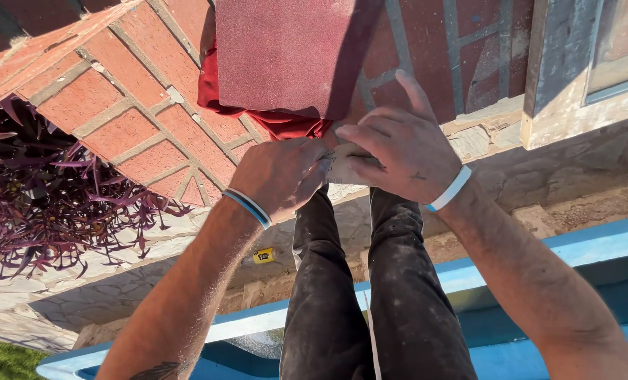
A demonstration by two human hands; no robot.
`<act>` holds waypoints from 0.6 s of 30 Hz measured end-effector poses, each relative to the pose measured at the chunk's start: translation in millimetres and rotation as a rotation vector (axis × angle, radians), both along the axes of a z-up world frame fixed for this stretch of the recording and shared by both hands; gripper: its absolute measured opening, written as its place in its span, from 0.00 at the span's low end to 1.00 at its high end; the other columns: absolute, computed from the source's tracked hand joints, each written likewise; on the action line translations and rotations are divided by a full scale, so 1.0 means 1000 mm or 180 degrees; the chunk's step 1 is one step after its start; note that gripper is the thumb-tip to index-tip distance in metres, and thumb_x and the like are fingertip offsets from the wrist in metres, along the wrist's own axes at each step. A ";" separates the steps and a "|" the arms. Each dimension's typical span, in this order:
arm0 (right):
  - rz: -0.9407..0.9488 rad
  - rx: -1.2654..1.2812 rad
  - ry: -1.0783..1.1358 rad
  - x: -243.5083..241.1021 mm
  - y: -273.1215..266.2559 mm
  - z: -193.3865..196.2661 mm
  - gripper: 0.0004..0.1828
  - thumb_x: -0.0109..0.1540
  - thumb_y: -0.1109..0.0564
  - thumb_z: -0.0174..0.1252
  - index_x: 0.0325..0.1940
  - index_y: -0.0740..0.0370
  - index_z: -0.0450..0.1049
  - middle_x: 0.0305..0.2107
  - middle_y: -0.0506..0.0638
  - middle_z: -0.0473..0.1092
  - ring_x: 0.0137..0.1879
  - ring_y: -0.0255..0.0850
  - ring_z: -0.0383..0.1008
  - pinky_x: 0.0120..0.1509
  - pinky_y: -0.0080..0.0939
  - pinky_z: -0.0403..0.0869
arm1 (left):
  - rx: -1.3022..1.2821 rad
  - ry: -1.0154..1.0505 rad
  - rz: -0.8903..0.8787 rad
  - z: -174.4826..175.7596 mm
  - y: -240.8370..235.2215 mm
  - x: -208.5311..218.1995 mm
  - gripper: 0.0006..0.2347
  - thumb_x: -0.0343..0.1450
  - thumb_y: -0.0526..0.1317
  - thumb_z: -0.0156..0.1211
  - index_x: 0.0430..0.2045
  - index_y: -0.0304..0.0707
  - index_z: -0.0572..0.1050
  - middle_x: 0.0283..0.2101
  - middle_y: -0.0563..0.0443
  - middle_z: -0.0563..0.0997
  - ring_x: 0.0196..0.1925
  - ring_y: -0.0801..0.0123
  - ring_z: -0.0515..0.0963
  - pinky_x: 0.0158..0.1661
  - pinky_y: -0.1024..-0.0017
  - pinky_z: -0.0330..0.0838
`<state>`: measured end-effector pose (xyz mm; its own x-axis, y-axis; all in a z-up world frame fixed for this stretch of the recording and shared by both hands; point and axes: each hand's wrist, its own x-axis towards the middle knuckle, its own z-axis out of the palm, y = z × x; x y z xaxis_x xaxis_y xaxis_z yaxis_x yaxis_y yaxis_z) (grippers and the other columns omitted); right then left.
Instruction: Sanding a wooden window frame using sandpaper to smooth the surface or remove old paint.
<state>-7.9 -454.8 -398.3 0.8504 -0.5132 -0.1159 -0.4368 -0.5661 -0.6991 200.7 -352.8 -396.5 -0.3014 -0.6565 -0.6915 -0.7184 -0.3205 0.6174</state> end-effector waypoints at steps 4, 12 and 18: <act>-0.0144 0.0786 0.1269 0.001 0.011 0.007 0.13 0.66 0.47 0.65 0.48 0.57 0.77 0.37 0.49 0.77 0.45 0.45 0.79 0.53 0.56 0.72 | 0.0131 -0.0424 0.0460 0.010 -0.017 -0.008 0.12 0.73 0.47 0.57 0.42 0.39 0.77 0.38 0.42 0.84 0.38 0.47 0.83 0.37 0.50 0.75; -0.1790 0.1299 -0.0311 -0.038 0.031 0.043 0.24 0.67 0.56 0.59 0.65 0.68 0.66 0.59 0.62 0.70 0.62 0.55 0.76 0.64 0.49 0.76 | 0.0146 0.2399 0.2795 0.003 -0.002 -0.099 0.26 0.79 0.38 0.48 0.73 0.30 0.52 0.73 0.36 0.62 0.75 0.55 0.64 0.71 0.64 0.58; -0.2547 0.2848 -0.1114 -0.136 0.017 0.001 0.24 0.68 0.61 0.53 0.69 0.67 0.69 0.67 0.60 0.69 0.71 0.48 0.72 0.75 0.47 0.72 | 0.0301 0.2471 0.3908 -0.024 -0.045 -0.150 0.22 0.81 0.36 0.41 0.72 0.31 0.59 0.69 0.36 0.70 0.65 0.59 0.74 0.65 0.64 0.70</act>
<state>-143.4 -438.2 -397.2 0.3920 -0.7580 -0.5214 -0.1518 0.5057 -0.8493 51.1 -397.5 -420.9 0.0942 -0.7331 -0.6736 0.5305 -0.5355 0.6571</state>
